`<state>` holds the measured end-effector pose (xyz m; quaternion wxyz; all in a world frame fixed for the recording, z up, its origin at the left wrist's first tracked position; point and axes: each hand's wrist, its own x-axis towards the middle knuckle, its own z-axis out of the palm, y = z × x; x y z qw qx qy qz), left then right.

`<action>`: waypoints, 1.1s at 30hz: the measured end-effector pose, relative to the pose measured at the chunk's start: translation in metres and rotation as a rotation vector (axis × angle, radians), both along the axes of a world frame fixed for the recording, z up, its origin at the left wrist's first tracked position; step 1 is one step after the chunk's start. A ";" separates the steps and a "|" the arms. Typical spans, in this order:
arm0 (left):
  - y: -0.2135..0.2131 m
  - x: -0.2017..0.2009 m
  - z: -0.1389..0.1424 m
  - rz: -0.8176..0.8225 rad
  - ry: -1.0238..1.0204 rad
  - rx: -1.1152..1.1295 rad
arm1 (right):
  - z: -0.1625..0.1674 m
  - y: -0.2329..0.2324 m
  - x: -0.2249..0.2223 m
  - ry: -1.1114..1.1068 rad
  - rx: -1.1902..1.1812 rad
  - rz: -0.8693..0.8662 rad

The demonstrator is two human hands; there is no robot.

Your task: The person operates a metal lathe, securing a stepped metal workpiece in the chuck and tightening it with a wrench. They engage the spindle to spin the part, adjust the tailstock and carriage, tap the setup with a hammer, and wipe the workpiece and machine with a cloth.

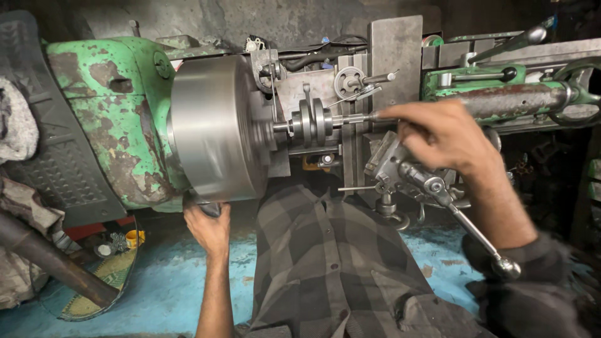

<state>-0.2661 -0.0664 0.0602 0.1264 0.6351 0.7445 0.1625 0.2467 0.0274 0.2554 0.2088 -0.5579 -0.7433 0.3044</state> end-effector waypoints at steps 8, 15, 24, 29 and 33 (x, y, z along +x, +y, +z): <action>0.002 0.007 0.008 0.025 -0.009 0.004 | 0.013 0.056 -0.064 -0.487 -0.382 0.114; 0.001 0.004 0.004 0.024 -0.017 0.021 | 0.001 0.067 -0.078 -0.527 -0.378 0.195; 0.002 0.006 0.007 0.031 -0.019 0.024 | -0.011 0.066 -0.077 -0.604 -0.313 0.257; 0.002 0.008 0.009 0.054 -0.016 0.006 | -0.005 0.065 -0.078 -0.521 -0.243 0.176; 0.004 0.006 0.009 0.039 -0.008 0.028 | 0.001 0.063 -0.076 -0.479 -0.241 0.169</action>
